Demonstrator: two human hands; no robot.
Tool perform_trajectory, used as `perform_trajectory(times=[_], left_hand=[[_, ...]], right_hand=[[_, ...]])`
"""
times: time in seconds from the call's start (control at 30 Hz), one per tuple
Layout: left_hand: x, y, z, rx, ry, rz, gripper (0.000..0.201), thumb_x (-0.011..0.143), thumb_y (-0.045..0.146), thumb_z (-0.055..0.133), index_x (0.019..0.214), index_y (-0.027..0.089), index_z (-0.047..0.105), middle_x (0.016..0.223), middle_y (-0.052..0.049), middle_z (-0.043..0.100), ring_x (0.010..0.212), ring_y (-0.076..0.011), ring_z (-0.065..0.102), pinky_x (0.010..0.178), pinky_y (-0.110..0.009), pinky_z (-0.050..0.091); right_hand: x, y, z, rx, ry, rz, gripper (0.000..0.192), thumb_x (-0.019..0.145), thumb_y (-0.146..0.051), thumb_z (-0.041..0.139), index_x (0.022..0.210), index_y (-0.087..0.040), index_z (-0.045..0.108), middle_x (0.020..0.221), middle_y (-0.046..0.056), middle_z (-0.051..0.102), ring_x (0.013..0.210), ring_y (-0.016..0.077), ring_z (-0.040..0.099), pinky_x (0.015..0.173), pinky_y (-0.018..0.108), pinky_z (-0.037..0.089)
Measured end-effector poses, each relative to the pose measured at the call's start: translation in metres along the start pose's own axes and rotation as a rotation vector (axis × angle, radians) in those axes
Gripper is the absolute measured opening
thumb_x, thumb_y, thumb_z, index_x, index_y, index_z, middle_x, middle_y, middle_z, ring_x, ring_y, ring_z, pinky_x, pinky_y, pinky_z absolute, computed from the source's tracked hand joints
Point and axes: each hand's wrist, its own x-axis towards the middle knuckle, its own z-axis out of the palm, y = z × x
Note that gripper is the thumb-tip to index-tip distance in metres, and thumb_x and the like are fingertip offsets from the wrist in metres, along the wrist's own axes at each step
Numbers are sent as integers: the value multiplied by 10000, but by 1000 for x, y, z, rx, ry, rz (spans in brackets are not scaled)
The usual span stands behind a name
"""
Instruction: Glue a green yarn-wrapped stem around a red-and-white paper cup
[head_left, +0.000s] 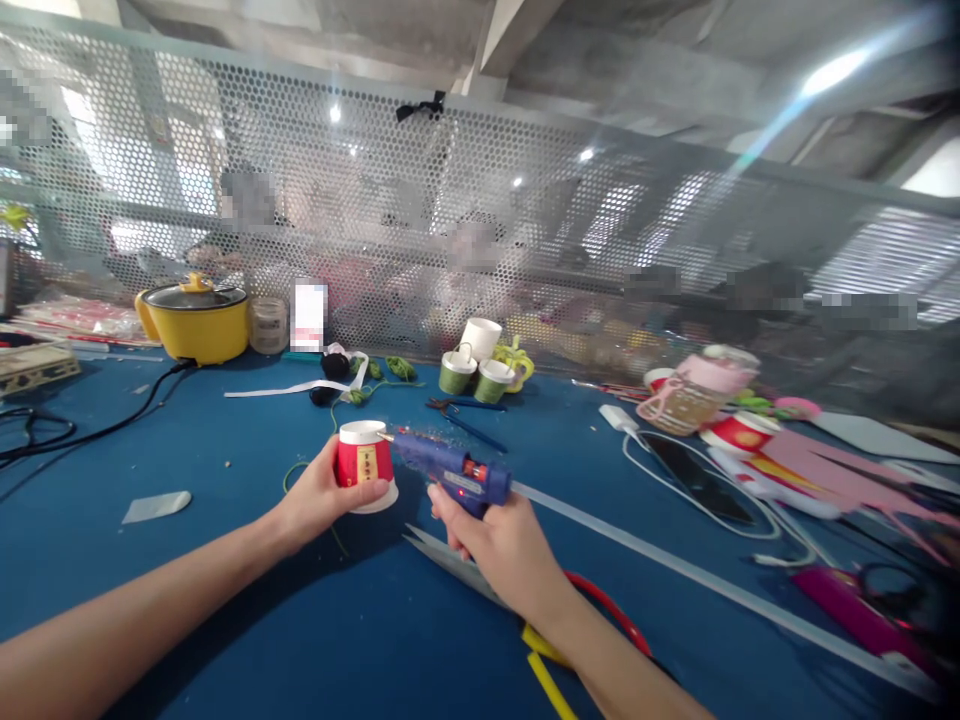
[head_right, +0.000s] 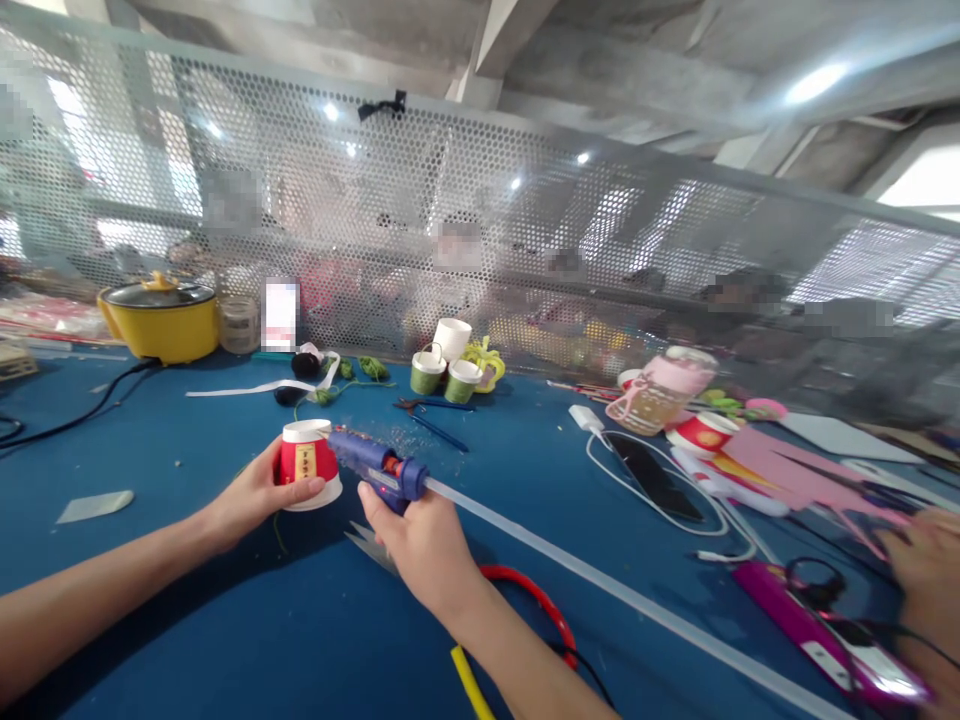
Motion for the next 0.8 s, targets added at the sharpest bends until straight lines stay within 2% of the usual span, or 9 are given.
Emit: perform_trajectory(times=[0.27,0.53,0.8], left_hand=[[1,-1,-1,-13,-3,-31,587,590,324,699,1082,153,428,955,-67,610,838,-181,585,783,-320,458],[0,0,0,27,13,-23,610,586,321,698,1098,142,420,1005,-93,592,863,-194,576,791,-334,450],[1,-2,0,60,17,7,598,585,307,699,1091,147,423,981,-79,588,837,-181,574,768,-326,455]], right_hand=[[2,0,-1,1,-10,69,358,739,-466,471,636,-137,571,443,3,493,412,122,481,428,235,426],[-1,-3,0,-15,-10,11,327,744,-427,473,571,-157,537,428,-2,496,390,111,472,444,236,424],[-5,-3,5,25,-13,26,290,730,-422,500,633,-156,560,462,3,533,414,118,507,427,226,429]])
